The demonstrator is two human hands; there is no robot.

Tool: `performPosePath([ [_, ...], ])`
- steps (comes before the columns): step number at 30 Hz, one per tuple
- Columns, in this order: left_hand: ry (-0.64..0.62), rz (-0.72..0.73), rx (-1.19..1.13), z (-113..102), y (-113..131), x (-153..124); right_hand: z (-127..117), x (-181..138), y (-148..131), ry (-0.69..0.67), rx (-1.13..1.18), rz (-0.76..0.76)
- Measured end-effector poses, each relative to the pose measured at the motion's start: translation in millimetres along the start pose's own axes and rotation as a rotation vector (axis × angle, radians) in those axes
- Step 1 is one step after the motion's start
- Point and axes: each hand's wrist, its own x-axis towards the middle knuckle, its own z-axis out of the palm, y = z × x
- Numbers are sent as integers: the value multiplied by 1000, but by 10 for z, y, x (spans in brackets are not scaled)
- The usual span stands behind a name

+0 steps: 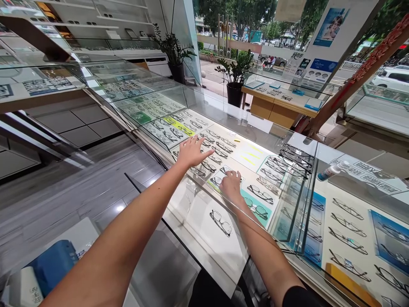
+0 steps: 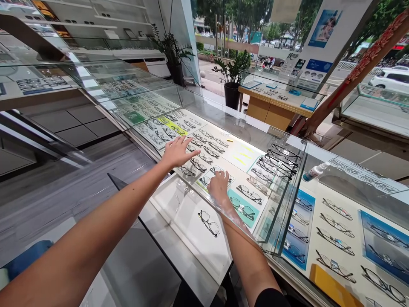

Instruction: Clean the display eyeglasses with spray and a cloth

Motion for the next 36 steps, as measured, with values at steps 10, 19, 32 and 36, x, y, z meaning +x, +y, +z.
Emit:
performPosePath([
  [10,40,2,-53,14,-19,36,-749,-1170,-143,-320,135,32],
  [19,223,-419,-76,60,17,25,-2367,-2337,-60,-693,50,-93],
  [32,176,-409,-75,38,-10,95,-2804,-519,1566,-41,-422,192],
  [36,171,-395,-83,56,-29,97,-2664,-454,1637,-52,-397,201],
])
